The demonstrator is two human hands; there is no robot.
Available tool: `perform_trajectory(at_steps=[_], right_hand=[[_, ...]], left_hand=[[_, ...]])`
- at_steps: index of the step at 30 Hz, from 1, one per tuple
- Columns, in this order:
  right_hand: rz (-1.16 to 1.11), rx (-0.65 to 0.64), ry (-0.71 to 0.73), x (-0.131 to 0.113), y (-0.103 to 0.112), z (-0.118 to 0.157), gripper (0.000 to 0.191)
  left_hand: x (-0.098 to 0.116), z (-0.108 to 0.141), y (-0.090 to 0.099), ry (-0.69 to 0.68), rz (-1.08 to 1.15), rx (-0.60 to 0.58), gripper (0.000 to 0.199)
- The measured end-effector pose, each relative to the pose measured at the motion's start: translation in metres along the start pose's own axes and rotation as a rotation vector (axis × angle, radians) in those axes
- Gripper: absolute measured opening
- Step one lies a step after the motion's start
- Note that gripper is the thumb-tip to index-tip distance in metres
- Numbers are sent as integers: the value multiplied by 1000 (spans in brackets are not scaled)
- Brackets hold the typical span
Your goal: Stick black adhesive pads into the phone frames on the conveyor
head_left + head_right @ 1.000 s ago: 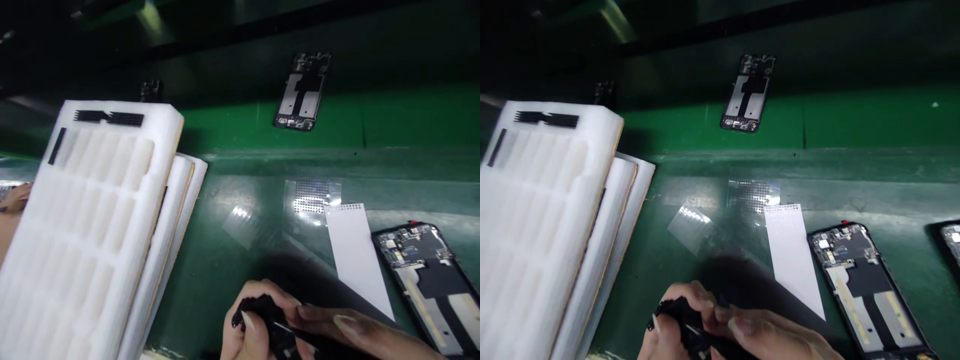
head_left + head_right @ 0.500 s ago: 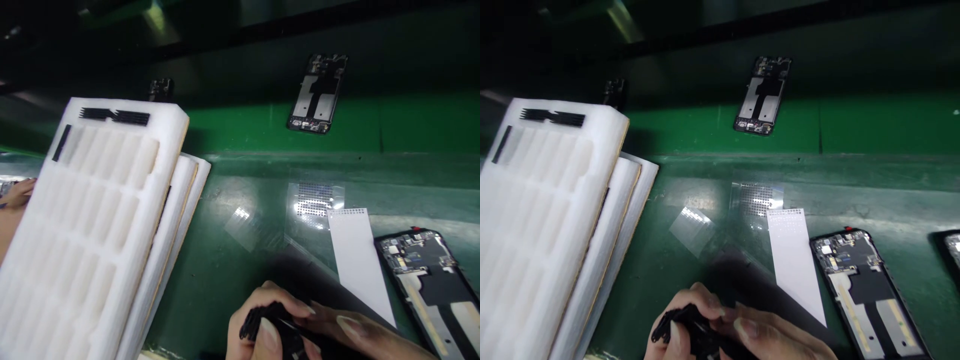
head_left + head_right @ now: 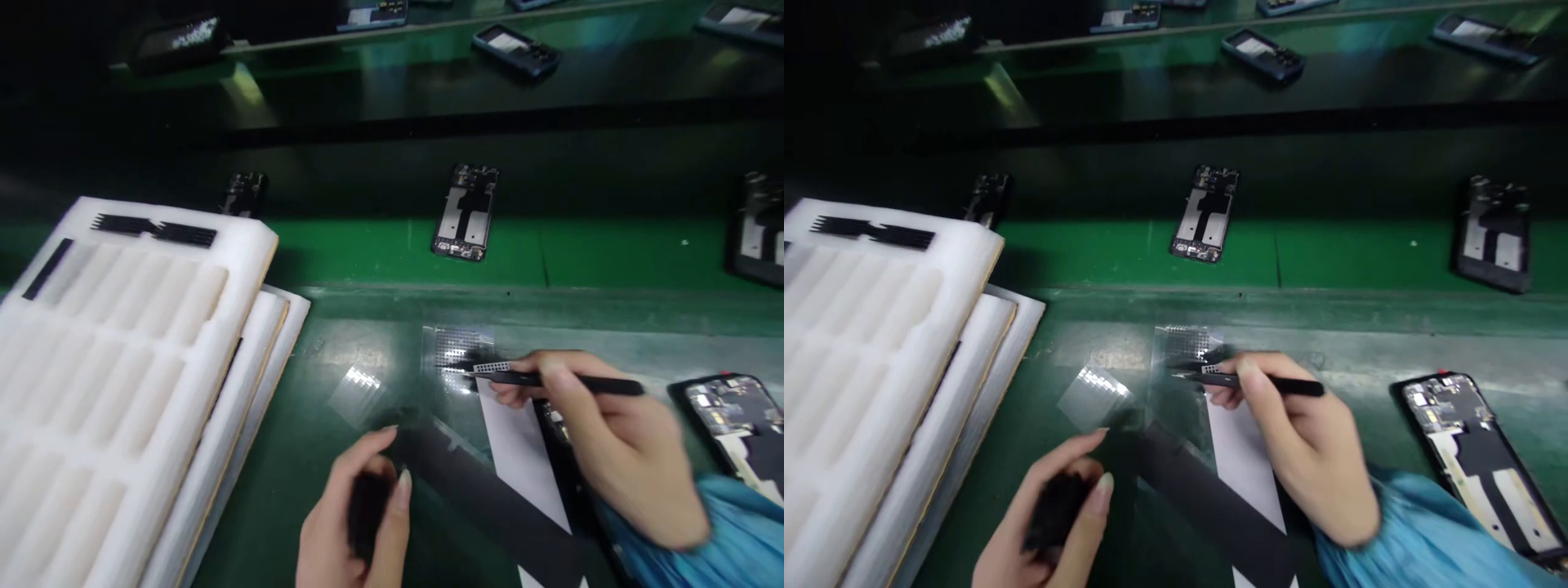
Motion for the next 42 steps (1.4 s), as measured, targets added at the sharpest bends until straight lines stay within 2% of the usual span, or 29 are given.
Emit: perform_trajectory(at_steps=[1, 3, 4, 6, 8, 11, 19, 20, 22, 24, 25, 26, 28, 30, 33, 42], right_hand=[[-44, -31, 26, 0, -5, -10, 28], [-100, -75, 48, 4, -17, -19, 26], [-106, -80, 55, 7, -22, -18, 26], [-89, -76, 74, 11, -29, -14, 26], [-55, -85, 111, 11, -31, -11, 25], [-31, -89, 172, 7, -30, -11, 23], [-30, -86, 255, 1, -33, -14, 23], [-30, -82, 263, 0, -33, -14, 24], [-53, -54, 262, -3, -28, -15, 24], [-109, -1, 243, -7, -18, -13, 26], [-135, 16, 239, -10, -12, -11, 28], [-159, 20, 243, -14, -7, -7, 29], [-198, -6, 287, -25, -1, 2, 28], [-227, -54, 348, -36, 1, 13, 23], [-232, -109, 408, -47, -1, 24, 21], [-189, -123, 465, -48, -3, 30, 22]], left_hand=[[10, -4, -8, -172, -215, -101, 30], [19, -3, -29, -502, -623, -291, 53], [18, -1, -39, -620, -804, -358, 66], [11, -1, -52, -738, -1084, -431, 85], [7, -1, -60, -757, -1204, -478, 93], [6, -1, -67, -741, -1235, -533, 92], [4, -5, -68, -714, -1171, -516, 86], [5, -5, -67, -693, -1115, -507, 84], [11, -11, -56, -591, -861, -405, 69], [14, -21, -36, -362, -431, -252, 47], [10, -24, -29, -212, -178, -216, 37], [3, -25, -28, -53, 74, -225, 32], [-5, -19, -41, 234, 514, -363, 30], [-3, -9, -57, 403, 813, -532, 31], [-1, -3, -67, 461, 961, -647, 27], [4, 2, -71, 423, 1040, -671, 27]])
Point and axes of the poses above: each hand's wrist, its own z-axis away from the middle knuckle, its own y-axis out of the back of the hand, x = y × z, the point moved 8 cm from there along -z, towards the middle knuckle, and after that the axes turned 12 degrees about z, right-handed, at the moved point
